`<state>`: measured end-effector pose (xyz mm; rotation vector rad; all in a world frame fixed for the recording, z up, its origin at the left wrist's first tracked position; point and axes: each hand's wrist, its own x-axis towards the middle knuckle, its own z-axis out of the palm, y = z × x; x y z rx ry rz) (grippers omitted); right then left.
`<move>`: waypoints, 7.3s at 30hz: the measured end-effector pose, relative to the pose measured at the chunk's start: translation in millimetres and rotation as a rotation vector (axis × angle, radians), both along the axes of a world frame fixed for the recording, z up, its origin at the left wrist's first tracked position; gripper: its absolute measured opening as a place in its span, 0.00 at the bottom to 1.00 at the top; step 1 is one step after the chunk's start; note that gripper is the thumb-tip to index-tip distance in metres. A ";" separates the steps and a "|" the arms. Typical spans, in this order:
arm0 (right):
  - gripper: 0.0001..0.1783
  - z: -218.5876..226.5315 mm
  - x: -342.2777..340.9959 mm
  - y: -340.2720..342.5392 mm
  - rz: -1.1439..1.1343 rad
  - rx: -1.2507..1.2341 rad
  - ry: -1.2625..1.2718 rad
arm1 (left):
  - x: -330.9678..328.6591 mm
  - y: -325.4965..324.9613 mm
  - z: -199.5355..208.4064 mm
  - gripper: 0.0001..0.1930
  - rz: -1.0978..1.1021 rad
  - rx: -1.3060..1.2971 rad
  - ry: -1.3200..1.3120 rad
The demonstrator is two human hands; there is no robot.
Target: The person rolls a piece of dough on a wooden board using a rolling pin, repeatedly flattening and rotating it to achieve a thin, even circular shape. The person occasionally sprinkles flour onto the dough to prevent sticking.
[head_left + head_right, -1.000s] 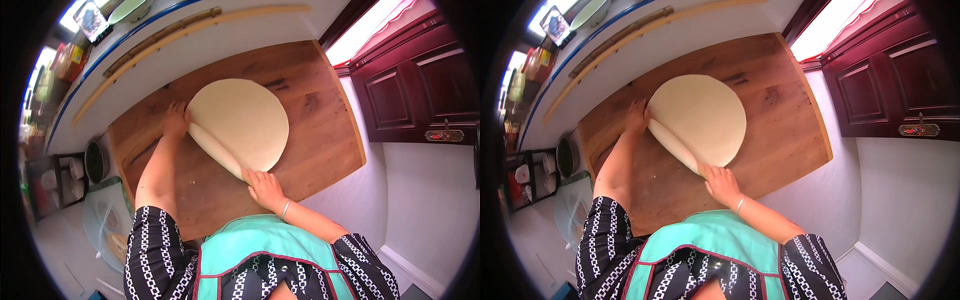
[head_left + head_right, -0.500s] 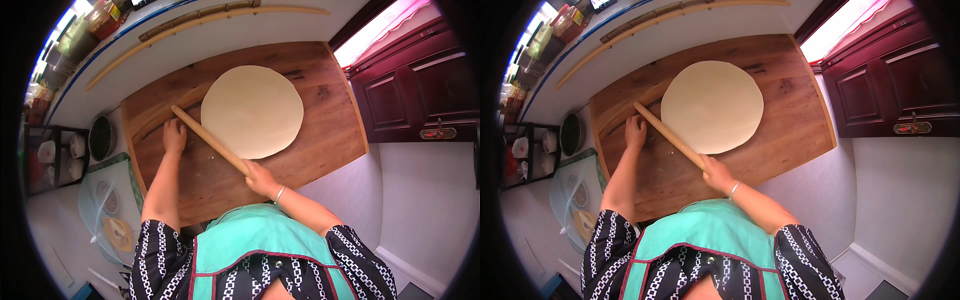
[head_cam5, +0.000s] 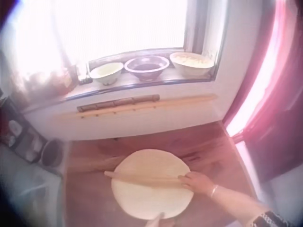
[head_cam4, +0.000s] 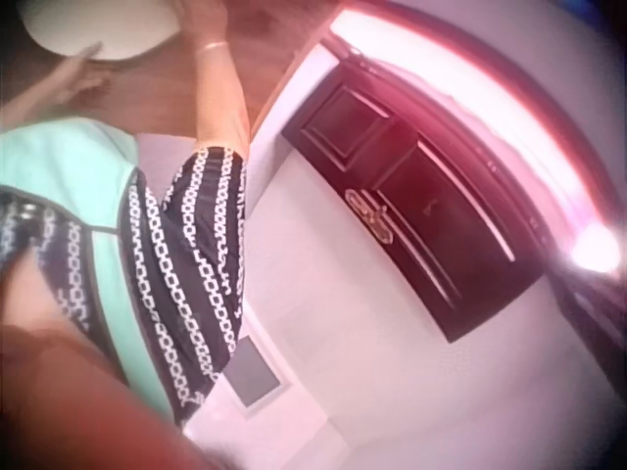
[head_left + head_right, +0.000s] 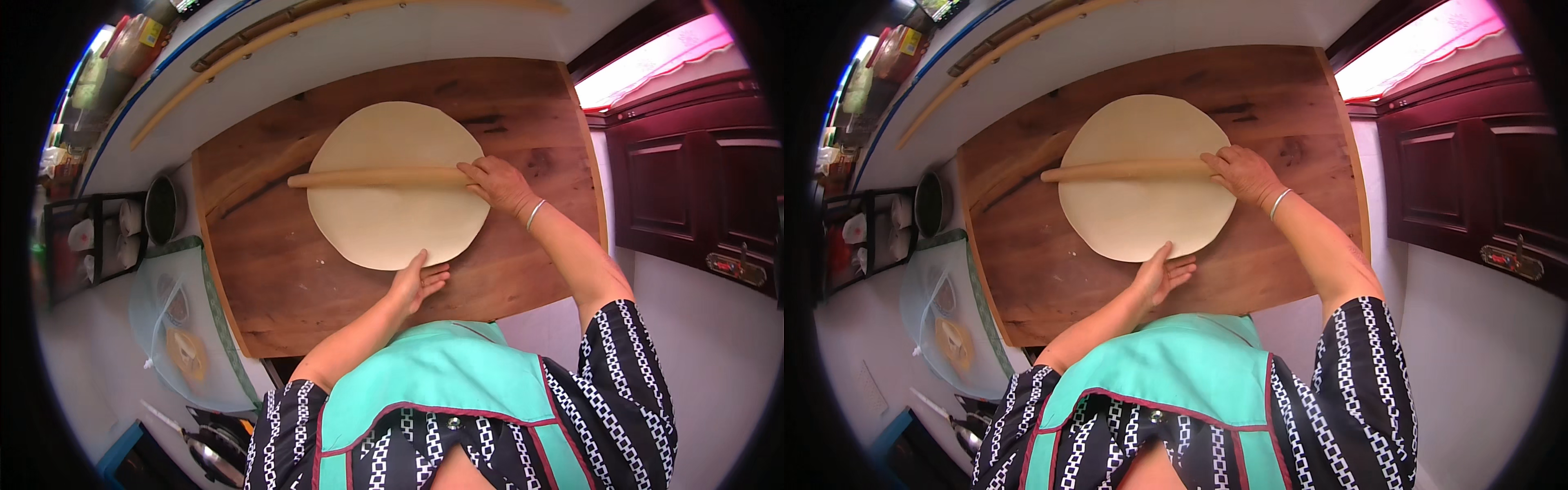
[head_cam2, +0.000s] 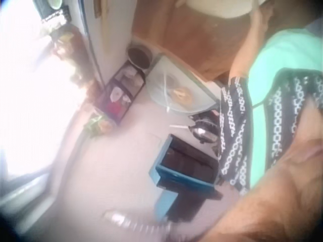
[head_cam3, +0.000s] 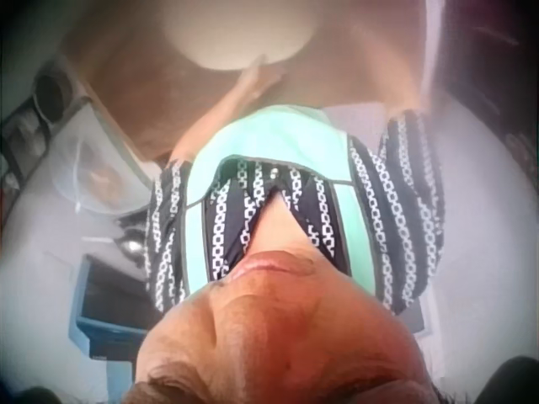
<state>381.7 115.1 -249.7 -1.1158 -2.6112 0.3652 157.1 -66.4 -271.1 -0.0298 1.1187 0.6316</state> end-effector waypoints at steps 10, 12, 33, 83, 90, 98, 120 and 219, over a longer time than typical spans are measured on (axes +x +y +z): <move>0.22 -11.0 27.1 48.7 0.129 -0.339 -0.033 | -20.4 211.4 10.3 0.20 0.148 0.573 0.636; 0.20 -4.5 19.4 51.0 -0.094 -0.334 0.014 | -40.0 221.9 -14.7 0.20 -0.203 0.913 1.226; 0.30 -30.1 -95.4 -116.4 -0.112 0.076 0.055 | -34.4 36.6 -6.1 0.26 -0.840 1.302 1.645; 0.22 -13.5 -123.1 21.4 -0.324 -0.025 -0.014 | -113.5 173.6 -13.9 0.24 -0.550 1.070 2.051; 0.13 -25.7 -81.7 31.5 -0.383 0.357 0.094 | -132.4 156.8 -33.2 0.22 -0.468 1.045 1.951; 0.10 -2.6 -111.1 176.2 -0.359 -0.227 -0.214 | -162.2 292.8 -3.3 0.12 -0.567 0.999 1.984; 0.19 -26.4 -63.1 -82.0 -0.357 -0.210 -0.134 | -133.1 53.9 -31.5 0.18 -0.665 0.970 1.873; 0.10 -25.2 -135.3 -171.5 -0.265 0.191 -0.043 | -96.3 -28.8 -15.4 0.08 -0.507 1.324 1.931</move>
